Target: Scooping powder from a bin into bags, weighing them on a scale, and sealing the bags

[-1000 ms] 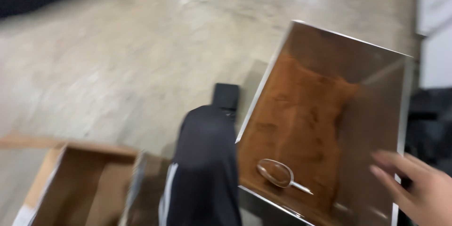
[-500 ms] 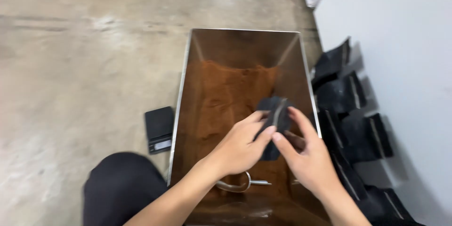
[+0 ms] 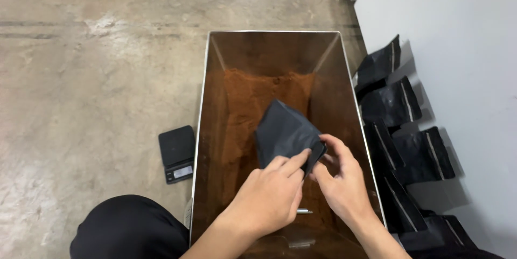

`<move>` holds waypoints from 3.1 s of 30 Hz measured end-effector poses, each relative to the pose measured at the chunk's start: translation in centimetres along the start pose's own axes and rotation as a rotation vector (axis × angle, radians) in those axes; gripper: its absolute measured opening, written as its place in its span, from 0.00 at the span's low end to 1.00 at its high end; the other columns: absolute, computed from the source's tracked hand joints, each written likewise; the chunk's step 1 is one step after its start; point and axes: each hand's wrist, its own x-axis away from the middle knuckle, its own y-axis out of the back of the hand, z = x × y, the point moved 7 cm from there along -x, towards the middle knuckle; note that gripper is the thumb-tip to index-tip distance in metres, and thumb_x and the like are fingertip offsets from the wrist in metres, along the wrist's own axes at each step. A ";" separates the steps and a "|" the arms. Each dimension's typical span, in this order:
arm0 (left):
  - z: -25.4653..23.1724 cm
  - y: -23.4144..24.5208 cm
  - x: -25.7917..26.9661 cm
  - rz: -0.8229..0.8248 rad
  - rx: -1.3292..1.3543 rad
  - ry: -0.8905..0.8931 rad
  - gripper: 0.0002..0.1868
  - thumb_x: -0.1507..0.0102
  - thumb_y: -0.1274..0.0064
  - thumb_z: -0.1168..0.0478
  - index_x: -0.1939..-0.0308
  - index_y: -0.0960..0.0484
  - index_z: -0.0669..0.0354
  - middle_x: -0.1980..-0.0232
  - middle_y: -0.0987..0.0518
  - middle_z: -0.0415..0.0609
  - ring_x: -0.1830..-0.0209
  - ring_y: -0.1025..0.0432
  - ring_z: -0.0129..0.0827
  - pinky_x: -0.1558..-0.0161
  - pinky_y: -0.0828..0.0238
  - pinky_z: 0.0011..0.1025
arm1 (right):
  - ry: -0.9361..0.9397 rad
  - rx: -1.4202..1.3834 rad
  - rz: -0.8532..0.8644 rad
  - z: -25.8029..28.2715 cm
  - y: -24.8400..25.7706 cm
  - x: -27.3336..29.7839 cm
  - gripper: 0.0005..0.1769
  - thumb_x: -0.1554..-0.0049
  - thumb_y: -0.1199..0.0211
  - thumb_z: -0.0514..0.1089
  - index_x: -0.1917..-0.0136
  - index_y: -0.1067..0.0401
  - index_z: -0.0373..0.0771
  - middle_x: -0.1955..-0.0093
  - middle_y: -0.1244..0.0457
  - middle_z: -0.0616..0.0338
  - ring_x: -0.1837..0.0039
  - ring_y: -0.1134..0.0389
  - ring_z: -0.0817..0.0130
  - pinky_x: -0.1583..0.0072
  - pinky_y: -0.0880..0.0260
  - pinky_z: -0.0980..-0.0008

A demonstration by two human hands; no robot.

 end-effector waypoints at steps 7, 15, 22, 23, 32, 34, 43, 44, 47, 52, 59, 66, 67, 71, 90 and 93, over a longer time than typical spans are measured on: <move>1.1 -1.2 0.6 0.044 0.142 0.130 0.13 0.34 0.60 0.64 0.55 0.21 0.69 0.28 0.28 0.52 0.53 0.28 0.52 0.75 0.29 0.54 | -0.070 0.357 -0.100 1.0 -0.1 0.1 0.23 0.50 0.42 0.36 0.41 0.24 0.40 0.48 0.27 0.61 0.52 0.32 0.70 0.45 0.31 0.72; 1.4 0.3 1.2 -0.446 -0.339 0.020 0.09 0.51 0.47 0.75 0.70 0.23 0.58 0.42 0.20 0.39 0.59 0.30 0.34 0.91 0.44 0.27 | -0.052 0.848 -0.033 3.2 -0.1 0.7 0.16 0.53 0.39 0.50 0.55 0.21 0.41 0.48 0.29 0.61 0.41 0.30 0.60 0.41 0.31 0.61; 1.9 3.6 0.9 -0.818 -0.036 0.156 0.19 0.43 0.40 0.65 0.50 0.25 0.62 0.43 0.27 0.55 0.45 0.32 0.48 0.47 0.30 0.39 | 0.106 0.455 -0.070 -0.2 -0.3 -0.2 0.17 0.47 0.46 0.36 0.52 0.17 0.41 0.58 0.24 0.61 0.58 0.31 0.71 0.52 0.32 0.68; 3.8 3.4 1.1 -0.872 0.219 0.336 0.38 0.47 0.28 0.58 0.39 0.31 0.66 0.40 0.33 0.59 0.35 0.37 0.51 0.33 0.37 0.44 | 0.021 0.445 -0.061 0.9 -0.9 0.7 0.20 0.42 0.51 0.37 0.48 0.18 0.43 0.59 0.25 0.62 0.63 0.36 0.68 0.55 0.35 0.67; 6.8 -2.4 -0.3 -0.292 0.695 0.792 0.13 0.44 0.56 0.64 0.62 0.16 0.55 0.67 0.14 0.45 0.71 0.27 0.34 0.61 0.28 0.33 | 0.132 0.590 -0.071 0.8 -1.3 0.7 0.21 0.41 0.54 0.40 0.39 0.28 0.48 0.44 0.28 0.62 0.40 0.29 0.59 0.39 0.32 0.59; 6.4 -3.4 -0.3 -0.226 0.698 0.753 0.15 0.43 0.57 0.66 0.56 0.18 0.61 0.53 0.17 0.49 0.60 0.24 0.41 0.54 0.25 0.35 | 0.105 0.611 -0.017 0.5 -1.6 0.4 0.21 0.43 0.54 0.39 0.40 0.29 0.46 0.45 0.30 0.59 0.41 0.30 0.57 0.40 0.31 0.58; 3.3 2.4 -0.6 -0.011 0.655 0.800 0.29 0.43 0.46 0.52 0.43 0.20 0.69 0.51 0.17 0.67 0.44 0.23 0.59 0.50 0.24 0.50 | 0.105 0.571 0.150 3.4 -2.6 0.9 0.42 0.51 0.39 0.33 0.23 0.43 0.37 0.30 0.39 0.34 0.28 0.41 0.30 0.35 0.33 0.35; 3.9 2.1 -0.8 0.007 0.662 0.803 0.31 0.45 0.43 0.48 0.47 0.18 0.70 0.55 0.16 0.64 0.48 0.20 0.56 0.53 0.23 0.47 | 0.088 0.571 0.172 3.8 -2.7 0.9 0.41 0.50 0.41 0.35 0.23 0.43 0.38 0.30 0.39 0.37 0.28 0.39 0.32 0.35 0.32 0.37; 2.4 5.1 -1.6 0.158 0.627 0.769 0.44 0.43 0.46 0.40 0.35 0.26 0.75 0.37 0.22 0.70 0.31 0.30 0.60 0.37 0.29 0.51 | 0.073 0.596 0.204 2.8 -2.6 0.4 0.38 0.51 0.38 0.36 0.26 0.38 0.39 0.33 0.37 0.41 0.29 0.37 0.36 0.36 0.28 0.42; 9.3 0.5 -2.4 0.206 0.272 0.681 0.21 0.40 0.53 0.58 0.56 0.16 0.76 0.58 0.17 0.71 0.51 0.21 0.63 0.56 0.21 0.53 | 0.139 0.365 0.282 -0.3 -3.3 -0.3 0.53 0.49 0.36 0.33 0.17 0.58 0.39 0.19 0.51 0.43 0.32 0.35 0.46 0.36 0.25 0.56; 12.0 9.7 -3.2 0.111 0.205 0.796 0.22 0.38 0.59 0.59 0.56 0.15 0.75 0.55 0.16 0.69 0.46 0.22 0.59 0.48 0.27 0.57 | 0.064 0.742 0.078 -10.5 -0.1 -6.3 0.24 0.45 0.29 0.53 0.39 0.21 0.40 0.44 0.27 0.48 0.38 0.27 0.50 0.38 0.25 0.52; 14.5 13.6 -2.5 -0.115 0.571 0.926 0.17 0.31 0.68 0.59 0.52 0.21 0.55 0.60 0.13 0.45 0.61 0.14 0.28 0.59 0.25 0.29 | -0.151 1.484 0.885 -32.7 -4.5 -6.9 0.16 0.52 0.42 0.49 0.51 0.22 0.50 0.52 0.29 0.54 0.46 0.27 0.51 0.45 0.26 0.59; 14.6 14.2 -2.3 -0.142 0.559 0.960 0.18 0.30 0.67 0.57 0.53 0.19 0.54 0.61 0.13 0.43 0.64 0.20 0.29 0.62 0.29 0.30 | -0.128 1.573 0.855 -35.4 -4.7 -7.5 0.16 0.48 0.42 0.49 0.46 0.25 0.50 0.46 0.32 0.57 0.44 0.28 0.54 0.43 0.26 0.59; 15.8 15.2 -2.2 -0.286 0.635 1.014 0.16 0.28 0.65 0.56 0.55 0.19 0.51 0.66 0.13 0.41 0.64 0.16 0.21 0.60 0.24 0.25 | -0.017 1.782 0.852 -42.8 -4.5 -8.7 0.17 0.41 0.40 0.51 0.38 0.30 0.49 0.40 0.36 0.59 0.40 0.29 0.60 0.41 0.27 0.63; 16.9 16.0 -3.1 -0.301 0.558 0.941 0.16 0.30 0.65 0.56 0.51 0.19 0.47 0.67 0.13 0.39 0.65 0.14 0.21 0.64 0.26 0.28 | -0.245 0.881 0.613 -31.8 -6.7 -7.5 0.12 0.47 0.34 0.35 0.48 0.22 0.43 0.48 0.35 0.68 0.44 0.30 0.72 0.36 0.31 0.74; 16.6 15.8 -2.7 -0.282 0.590 0.960 0.15 0.31 0.63 0.58 0.51 0.19 0.49 0.66 0.11 0.41 0.68 0.19 0.22 0.72 0.33 0.28 | 0.013 1.109 0.584 -30.9 -6.2 -8.5 0.25 0.49 0.54 0.30 0.44 0.25 0.46 0.49 0.36 0.61 0.52 0.28 0.50 0.44 0.27 0.54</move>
